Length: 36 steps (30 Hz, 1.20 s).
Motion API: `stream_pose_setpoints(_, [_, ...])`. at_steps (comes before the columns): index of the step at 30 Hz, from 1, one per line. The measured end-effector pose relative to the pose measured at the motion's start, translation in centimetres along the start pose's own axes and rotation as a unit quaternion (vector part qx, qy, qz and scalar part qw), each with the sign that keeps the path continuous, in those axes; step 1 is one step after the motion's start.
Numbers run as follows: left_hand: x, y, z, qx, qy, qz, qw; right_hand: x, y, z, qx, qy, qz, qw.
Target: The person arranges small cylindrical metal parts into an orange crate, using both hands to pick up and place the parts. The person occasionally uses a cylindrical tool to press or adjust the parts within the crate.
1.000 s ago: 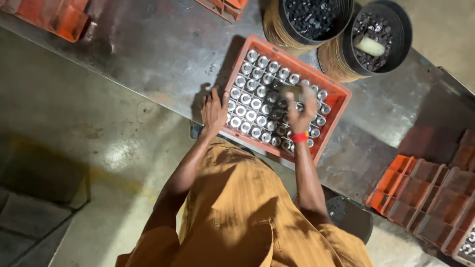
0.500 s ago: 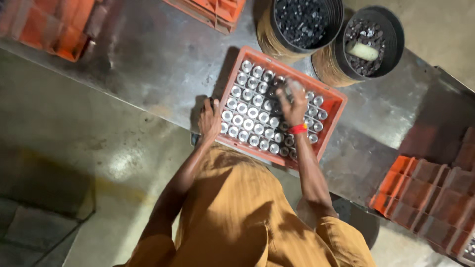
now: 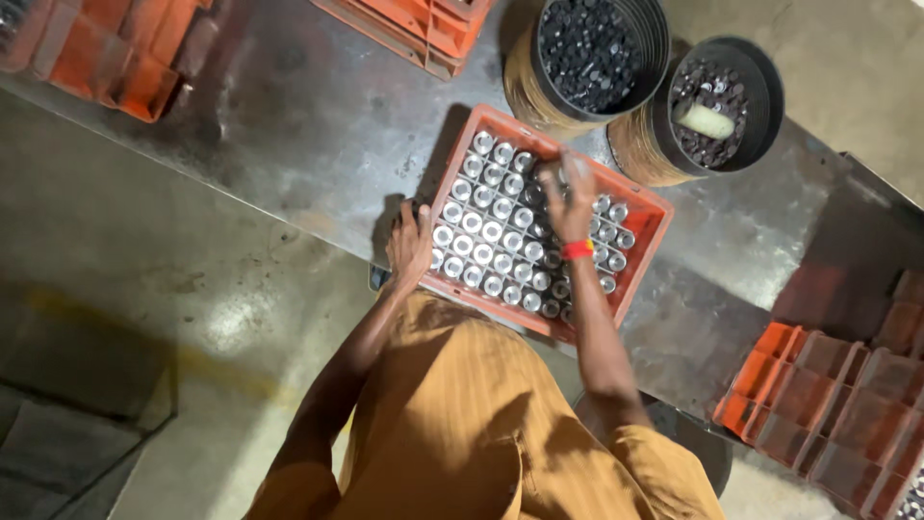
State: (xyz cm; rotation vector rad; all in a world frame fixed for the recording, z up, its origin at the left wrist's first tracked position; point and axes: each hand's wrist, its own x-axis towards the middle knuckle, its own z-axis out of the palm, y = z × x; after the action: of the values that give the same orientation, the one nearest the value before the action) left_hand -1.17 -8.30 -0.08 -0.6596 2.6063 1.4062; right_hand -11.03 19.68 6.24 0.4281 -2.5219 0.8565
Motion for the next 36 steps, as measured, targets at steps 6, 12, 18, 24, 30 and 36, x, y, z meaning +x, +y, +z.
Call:
stream_pose_setpoints(6, [0.0, 0.2, 0.1, -0.001, 0.008, -0.013, 1.0, -0.9, 1.0, -1.3, 0.175, 0.226, 0.124, 0.95])
stream_pose_setpoints(12, [0.2, 0.4, -0.1, 0.006, -0.013, -0.022, 1.0, -1.8, 1.4, -1.4, 0.141, 0.138, 0.16, 0.967])
stream_pose_setpoints(18, [0.3, 0.1, 0.4, 0.015, 0.019, 0.004, 1.0, 1.9, -0.6, 2.7, 0.086, -0.045, -0.005, 0.995])
stream_pose_setpoints(24, [0.3, 0.2, 0.3, -0.022, 0.014, -0.004, 1.0, 4.0, -2.6, 3.7, 0.176, 0.147, 0.12, 0.966])
stream_pose_setpoints(30, [0.4, 0.2, 0.2, -0.036, -0.03, -0.047, 0.998, 4.5, -3.7, 5.9, 0.152, 0.04, 0.043, 0.987])
stream_pose_setpoints(36, [0.9, -1.8, 1.3, -0.052, 0.012, 0.047, 0.997, 1.6, -5.1, 5.4, 0.079, -0.113, 0.031, 0.99])
